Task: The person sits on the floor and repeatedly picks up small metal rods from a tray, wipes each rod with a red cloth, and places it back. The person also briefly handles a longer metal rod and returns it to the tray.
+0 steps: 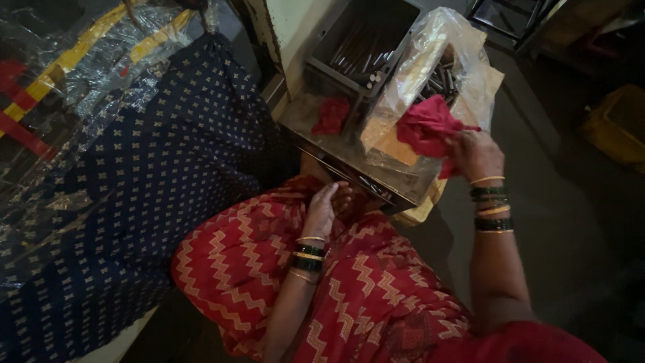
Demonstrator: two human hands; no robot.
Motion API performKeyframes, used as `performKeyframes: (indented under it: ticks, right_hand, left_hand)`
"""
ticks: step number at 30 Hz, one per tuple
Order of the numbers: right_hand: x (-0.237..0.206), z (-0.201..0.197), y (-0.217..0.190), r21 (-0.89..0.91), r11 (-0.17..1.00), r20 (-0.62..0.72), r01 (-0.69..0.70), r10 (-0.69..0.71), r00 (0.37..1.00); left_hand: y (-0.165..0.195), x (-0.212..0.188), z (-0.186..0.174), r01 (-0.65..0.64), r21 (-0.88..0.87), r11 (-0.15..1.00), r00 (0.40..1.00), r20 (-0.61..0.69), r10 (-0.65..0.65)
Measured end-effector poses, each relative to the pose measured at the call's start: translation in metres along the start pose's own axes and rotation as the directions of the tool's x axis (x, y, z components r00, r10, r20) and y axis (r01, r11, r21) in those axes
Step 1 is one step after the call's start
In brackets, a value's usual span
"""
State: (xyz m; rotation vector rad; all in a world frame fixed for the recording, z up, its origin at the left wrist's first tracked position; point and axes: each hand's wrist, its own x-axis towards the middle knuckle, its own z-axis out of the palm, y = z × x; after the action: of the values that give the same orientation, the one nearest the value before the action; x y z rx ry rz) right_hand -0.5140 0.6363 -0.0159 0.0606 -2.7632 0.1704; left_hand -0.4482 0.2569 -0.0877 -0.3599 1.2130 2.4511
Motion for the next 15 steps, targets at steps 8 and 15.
performKeyframes:
  ticks: [8,15]
  right_hand:
    - [-0.011,-0.086,-0.001,0.437,0.836,0.116,-0.331,0.313,0.943]
    - [-0.020,-0.092,0.035,0.439,0.780,0.093,-0.446,0.454,0.886]
  left_hand:
    - [-0.003,0.000,0.003,0.039,-0.015,0.999,0.999,-0.020,-0.039]
    - [-0.015,0.007,0.003,0.080,-0.016,0.997,0.997,0.006,-0.080]
